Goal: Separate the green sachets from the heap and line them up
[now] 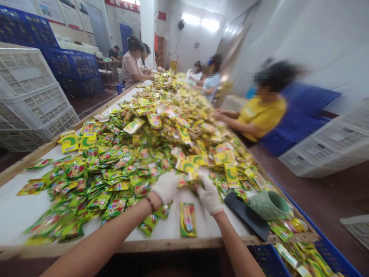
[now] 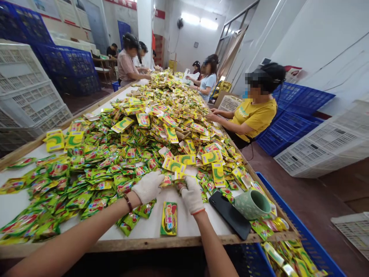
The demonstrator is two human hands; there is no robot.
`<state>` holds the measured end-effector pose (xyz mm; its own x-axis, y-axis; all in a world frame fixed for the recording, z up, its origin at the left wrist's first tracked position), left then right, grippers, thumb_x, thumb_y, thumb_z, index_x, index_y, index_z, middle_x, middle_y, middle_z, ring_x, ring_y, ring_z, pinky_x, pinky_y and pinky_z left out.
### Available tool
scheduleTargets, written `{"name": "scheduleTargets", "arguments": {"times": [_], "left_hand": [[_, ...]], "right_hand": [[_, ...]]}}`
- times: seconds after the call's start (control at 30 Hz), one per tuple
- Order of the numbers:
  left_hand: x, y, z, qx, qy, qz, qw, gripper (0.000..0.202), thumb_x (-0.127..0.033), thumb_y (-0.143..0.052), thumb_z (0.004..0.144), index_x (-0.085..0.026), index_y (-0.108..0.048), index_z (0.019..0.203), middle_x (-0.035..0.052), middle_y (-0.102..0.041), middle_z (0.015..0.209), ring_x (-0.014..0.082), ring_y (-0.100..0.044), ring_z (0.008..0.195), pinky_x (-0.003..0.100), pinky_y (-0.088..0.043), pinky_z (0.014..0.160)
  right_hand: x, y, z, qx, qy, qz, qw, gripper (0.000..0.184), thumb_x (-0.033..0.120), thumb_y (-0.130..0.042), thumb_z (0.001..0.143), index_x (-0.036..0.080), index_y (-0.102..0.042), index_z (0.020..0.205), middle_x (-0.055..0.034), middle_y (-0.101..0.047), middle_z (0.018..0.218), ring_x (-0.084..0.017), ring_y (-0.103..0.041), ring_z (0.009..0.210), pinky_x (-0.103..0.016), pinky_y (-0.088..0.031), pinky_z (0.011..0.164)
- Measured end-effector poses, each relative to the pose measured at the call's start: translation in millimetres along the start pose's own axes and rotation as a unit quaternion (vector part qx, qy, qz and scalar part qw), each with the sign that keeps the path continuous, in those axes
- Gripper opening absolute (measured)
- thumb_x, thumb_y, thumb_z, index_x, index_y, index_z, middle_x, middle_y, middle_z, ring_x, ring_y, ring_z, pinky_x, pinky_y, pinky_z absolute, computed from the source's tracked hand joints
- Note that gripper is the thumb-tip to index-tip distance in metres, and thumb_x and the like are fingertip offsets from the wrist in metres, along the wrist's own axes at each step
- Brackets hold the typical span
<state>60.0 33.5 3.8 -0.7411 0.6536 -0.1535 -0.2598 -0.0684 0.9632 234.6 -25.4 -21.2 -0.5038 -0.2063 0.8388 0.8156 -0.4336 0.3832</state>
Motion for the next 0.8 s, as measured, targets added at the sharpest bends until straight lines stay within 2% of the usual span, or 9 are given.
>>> {"name": "scheduleTargets", "arguments": {"times": [0.07, 0.13, 0.23, 0.3, 0.37, 0.5, 0.6, 0.7, 0.8], "left_hand": [[-2.9, -3.3, 0.4, 0.0, 0.019, 0.007, 1.0, 0.032, -0.021, -0.061, 0.07, -0.016, -0.058, 0.101, 0.0119, -0.061, 0.096, 0.0278, -0.059, 0.092, 0.04, -0.046, 0.082], [-4.7, -3.4, 1.3, -0.002, 0.031, 0.012, 0.999, 0.044, -0.025, -0.063, 0.068, -0.014, -0.054, 0.11, 0.0135, -0.06, 0.099, 0.0298, -0.058, 0.094, 0.043, -0.045, 0.083], [-2.8, -0.4, -4.0, -0.011, 0.03, 0.008, 0.999, 0.049, -0.028, -0.063, 0.067, -0.014, -0.053, 0.113, 0.0153, -0.055, 0.11, 0.031, -0.054, 0.103, 0.043, -0.043, 0.09], [0.6, 2.3, -14.0, -0.04, 0.025, -0.019, 0.999, 0.048, -0.03, -0.065, 0.065, -0.014, -0.053, 0.109, 0.0143, -0.052, 0.114, 0.0295, -0.051, 0.108, 0.039, -0.042, 0.094], [4.0, 4.4, -26.5, -0.071, 0.027, -0.052, 0.996, 0.045, -0.031, -0.065, 0.064, -0.017, -0.051, 0.105, 0.0114, -0.051, 0.111, 0.0268, -0.051, 0.105, 0.036, -0.044, 0.091], [8.9, 6.2, -45.5, -0.088, 0.043, -0.07, 0.993, 0.044, -0.035, -0.065, 0.066, -0.02, -0.048, 0.104, 0.0076, -0.052, 0.103, 0.0245, -0.054, 0.097, 0.036, -0.046, 0.084], [13.9, 7.5, -51.8, -0.106, 0.053, -0.07, 0.99, 0.04, -0.034, -0.064, 0.068, -0.021, -0.048, 0.103, 0.0075, -0.053, 0.102, 0.0238, -0.055, 0.096, 0.035, -0.047, 0.083], [18.6, 8.2, -56.0, -0.11, 0.024, -0.066, 0.991, 0.035, -0.03, -0.063, 0.068, -0.021, -0.049, 0.1, 0.0073, -0.054, 0.102, 0.0232, -0.055, 0.094, 0.034, -0.048, 0.081], [19.9, 7.2, -58.8, -0.112, -0.032, -0.052, 0.992, 0.041, -0.025, -0.062, 0.067, -0.019, -0.05, 0.106, 0.0088, -0.055, 0.108, 0.0242, -0.054, 0.099, 0.036, -0.047, 0.086]], "right_hand": [[-6.5, 6.7, 4.3, -0.055, -0.089, 0.038, 0.994, 0.027, 0.035, -0.058, 0.071, 0.017, -0.063, 0.091, -0.0049, -0.066, 0.077, -0.02, -0.06, 0.068, -0.033, -0.053, 0.065], [-9.4, 8.9, 8.5, -0.076, -0.121, 0.055, 0.988, 0.037, 0.044, -0.054, 0.075, 0.015, -0.059, 0.098, -0.0024, -0.063, 0.067, -0.016, -0.054, 0.05, -0.028, -0.048, 0.047], [-5.9, 5.1, 10.5, -0.093, -0.153, 0.093, 0.98, 0.046, 0.053, -0.056, 0.074, 0.014, -0.055, 0.101, 0.0008, -0.058, 0.06, -0.011, -0.047, 0.04, -0.024, -0.04, 0.037], [1.7, -0.2, 8.7, -0.083, -0.156, 0.134, 0.975, 0.048, 0.054, -0.061, 0.071, 0.015, -0.056, 0.099, 0.003, -0.056, 0.057, -0.009, -0.044, 0.039, -0.022, -0.039, 0.037], [12.9, -5.6, 5.4, -0.058, -0.138, 0.155, 0.976, 0.046, 0.053, -0.063, 0.071, 0.016, -0.058, 0.096, 0.0042, -0.054, 0.055, -0.008, -0.041, 0.04, -0.02, -0.036, 0.038], [35.8, -11.5, -1.4, -0.002, -0.082, 0.103, 0.991, 0.034, 0.048, -0.064, 0.072, 0.016, -0.062, 0.084, 0.0035, -0.053, 0.052, -0.009, -0.042, 0.044, -0.02, -0.036, 0.041], [42.1, -10.9, -3.2, 0.041, -0.079, 0.09, 0.992, 0.031, 0.044, -0.062, 0.073, 0.017, -0.064, 0.087, 0.0041, -0.052, 0.052, -0.01, -0.042, 0.045, -0.021, -0.036, 0.042], [39.8, -9.6, -1.2, 0.101, -0.056, 0.073, 0.991, 0.029, 0.038, -0.062, 0.073, 0.016, -0.067, 0.091, 0.0027, -0.057, 0.056, -0.012, -0.049, 0.052, -0.023, -0.042, 0.049], [39.3, -12.7, 1.5, 0.146, -0.009, 0.042, 0.988, 0.025, 0.034, -0.061, 0.073, 0.017, -0.069, 0.09, -0.0019, -0.068, 0.074, -0.018, -0.06, 0.07, -0.028, -0.05, 0.064]]}}
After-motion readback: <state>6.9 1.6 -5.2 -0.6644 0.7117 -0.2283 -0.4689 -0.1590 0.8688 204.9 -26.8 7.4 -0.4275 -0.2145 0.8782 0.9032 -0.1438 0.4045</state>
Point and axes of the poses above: each hand's wrist, its own z-axis towards the middle knuckle, its own y-axis out of the back of the hand, x = y × z, the point moved 1 cm from there along z, towards the middle knuckle
